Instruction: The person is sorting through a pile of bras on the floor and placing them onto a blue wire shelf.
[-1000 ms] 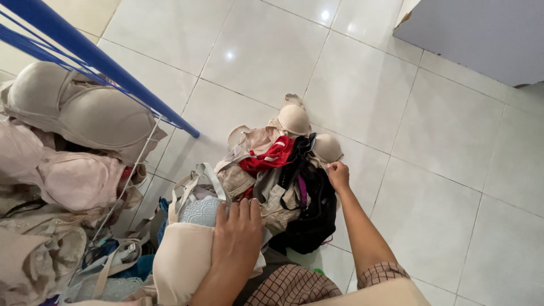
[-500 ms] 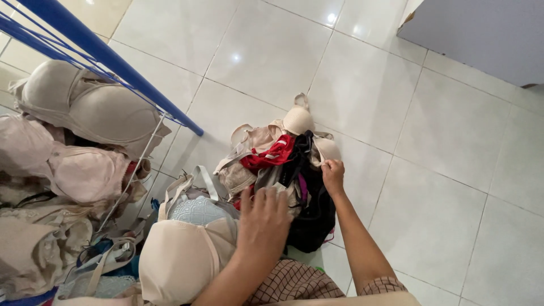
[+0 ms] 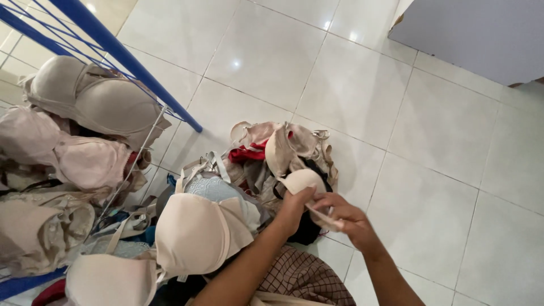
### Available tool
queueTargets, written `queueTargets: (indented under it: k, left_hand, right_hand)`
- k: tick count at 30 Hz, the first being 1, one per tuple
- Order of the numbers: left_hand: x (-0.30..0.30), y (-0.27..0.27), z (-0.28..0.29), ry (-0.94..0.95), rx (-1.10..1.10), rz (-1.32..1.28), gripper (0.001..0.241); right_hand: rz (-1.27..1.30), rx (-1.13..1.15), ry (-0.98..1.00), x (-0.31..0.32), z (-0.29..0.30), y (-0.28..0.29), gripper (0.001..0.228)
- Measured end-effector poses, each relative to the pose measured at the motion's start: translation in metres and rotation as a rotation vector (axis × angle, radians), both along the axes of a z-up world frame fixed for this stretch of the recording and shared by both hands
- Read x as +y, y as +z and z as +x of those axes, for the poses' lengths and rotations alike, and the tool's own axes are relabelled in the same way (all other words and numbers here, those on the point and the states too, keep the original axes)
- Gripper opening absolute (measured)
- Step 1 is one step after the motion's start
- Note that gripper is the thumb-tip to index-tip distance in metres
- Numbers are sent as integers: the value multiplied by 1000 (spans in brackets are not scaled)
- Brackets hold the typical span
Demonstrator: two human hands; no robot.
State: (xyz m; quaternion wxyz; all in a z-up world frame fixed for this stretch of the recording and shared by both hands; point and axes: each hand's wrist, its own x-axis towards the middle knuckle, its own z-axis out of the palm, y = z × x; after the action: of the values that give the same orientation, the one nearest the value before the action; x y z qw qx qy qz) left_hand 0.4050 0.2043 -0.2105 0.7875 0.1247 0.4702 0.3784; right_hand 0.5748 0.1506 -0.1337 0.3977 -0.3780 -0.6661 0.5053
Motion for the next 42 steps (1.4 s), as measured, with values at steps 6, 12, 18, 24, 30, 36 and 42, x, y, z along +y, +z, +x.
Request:
queueTargets:
  k: [6,12,18,24,30,36,42]
  left_hand:
    - [-18,81,-13,-256,109,480,44]
    - [-41,154,-46,-377,1116,1410,38]
    - [-30,178,-68,197,1517,1592,58]
    - [-14,208,-127,309,1501,1337,50]
    - [-29,237,-183,264,1447,1249,21]
    - [-65,278,-256,182,1158,1005,21]
    - [-138,323,-367,607,1749,1148,29]
  right_hand:
    - [-190,673,-151,0,26,48,36]
    - [-249,999,-149,16,24,102,44]
    - [-66,832,0,12,-2,169,54]
    - [77,783,282,16,7,230,61]
    - [174,590,367,51,-1,232,26]
    - [438,287,184,91,-66,237,16]
    - [690,-40,-69,108,-132,235,22]
